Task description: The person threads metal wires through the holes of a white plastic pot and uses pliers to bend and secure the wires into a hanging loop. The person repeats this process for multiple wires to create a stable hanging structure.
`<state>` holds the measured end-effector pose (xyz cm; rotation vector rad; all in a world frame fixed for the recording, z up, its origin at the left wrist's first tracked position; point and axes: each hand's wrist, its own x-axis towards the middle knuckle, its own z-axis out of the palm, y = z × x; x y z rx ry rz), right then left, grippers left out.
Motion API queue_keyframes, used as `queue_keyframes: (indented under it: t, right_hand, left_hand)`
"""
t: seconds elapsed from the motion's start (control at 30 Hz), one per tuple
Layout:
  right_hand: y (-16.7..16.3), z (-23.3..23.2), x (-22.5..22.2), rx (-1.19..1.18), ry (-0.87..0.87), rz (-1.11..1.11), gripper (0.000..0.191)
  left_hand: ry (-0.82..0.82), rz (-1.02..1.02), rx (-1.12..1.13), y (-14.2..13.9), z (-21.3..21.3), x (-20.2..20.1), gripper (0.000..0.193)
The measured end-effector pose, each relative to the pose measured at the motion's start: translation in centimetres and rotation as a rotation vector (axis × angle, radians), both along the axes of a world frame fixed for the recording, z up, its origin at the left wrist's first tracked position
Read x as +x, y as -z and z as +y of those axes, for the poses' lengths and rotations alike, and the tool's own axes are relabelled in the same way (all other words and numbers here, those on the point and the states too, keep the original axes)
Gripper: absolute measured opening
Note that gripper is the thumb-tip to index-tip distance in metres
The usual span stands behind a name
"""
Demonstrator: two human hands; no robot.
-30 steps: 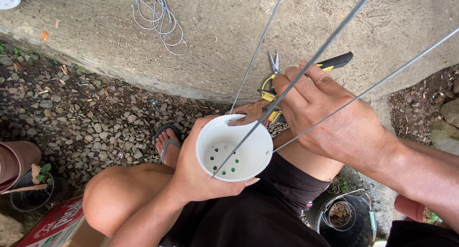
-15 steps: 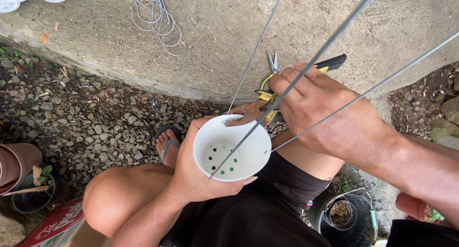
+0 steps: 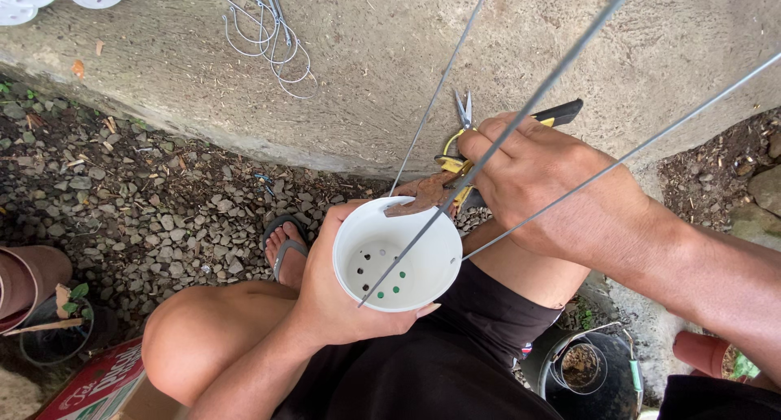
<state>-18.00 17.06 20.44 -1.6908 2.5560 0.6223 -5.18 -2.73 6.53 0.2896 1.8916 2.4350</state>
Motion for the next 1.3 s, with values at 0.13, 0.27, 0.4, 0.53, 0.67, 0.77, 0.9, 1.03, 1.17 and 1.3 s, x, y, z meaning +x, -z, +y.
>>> queue_keyframes:
  t: [0.13, 0.27, 0.4, 0.53, 0.67, 0.77, 0.9, 1.03, 1.17, 1.3]
  right_hand:
    - [0.3, 0.3, 0.4, -0.084, 0.089, -0.043, 0.024]
    - [0.6, 0.7, 0.6, -0.102, 0.071, -0.055, 0.021]
    - [0.5, 0.9, 0.4, -0.122, 0.115, -0.155, 0.024]
    - [0.4, 1.0, 0.6, -0.029, -0.022, 0.056, 0.031]
    - [0.2, 0.8, 1.4, 0.013, -0.029, 0.12, 0.033]
    - [-0.1, 0.6, 1.6, 0.037, -0.024, 0.138, 0.033]
    - [0.1, 0.2, 1.6, 0.066, -0.026, 0.134, 0.033]
    - [-0.1, 0.0, 1.6, 0.072, -0.04, 0.168, 0.032]
    - [-0.2, -0.2, 1.4, 0.041, -0.024, 0.121, 0.036]
    - [-0.3, -0.5, 1.0, 0.014, -0.052, 0.136, 0.034]
  left_hand:
    - [0.011, -0.023, 0.031, 0.1, 0.1, 0.2, 0.095]
    - [0.008, 0.001, -0.015, 0.3, 0.2, 0.3, 0.098]
    - [0.032, -0.003, -0.039, 0.5, -0.2, 0.2, 0.102]
    - [0.049, -0.036, -0.016, 0.7, -0.3, 0.1, 0.102]
    - [0.01, 0.033, -0.079, 0.7, -0.2, 0.1, 0.101]
    - [0.002, 0.04, -0.091, 0.5, -0.2, 0.1, 0.1]
    - [-0.008, 0.048, -0.074, 0.2, 0.0, 0.1, 0.097]
    - [-0.019, 0.075, -0.079, 0.0, 0.0, 0.1, 0.097]
    - [-0.018, 0.046, -0.065, 0.0, 0.0, 0.2, 0.096]
    - [-0.026, 0.056, -0.082, 0.2, 0.1, 0.2, 0.095]
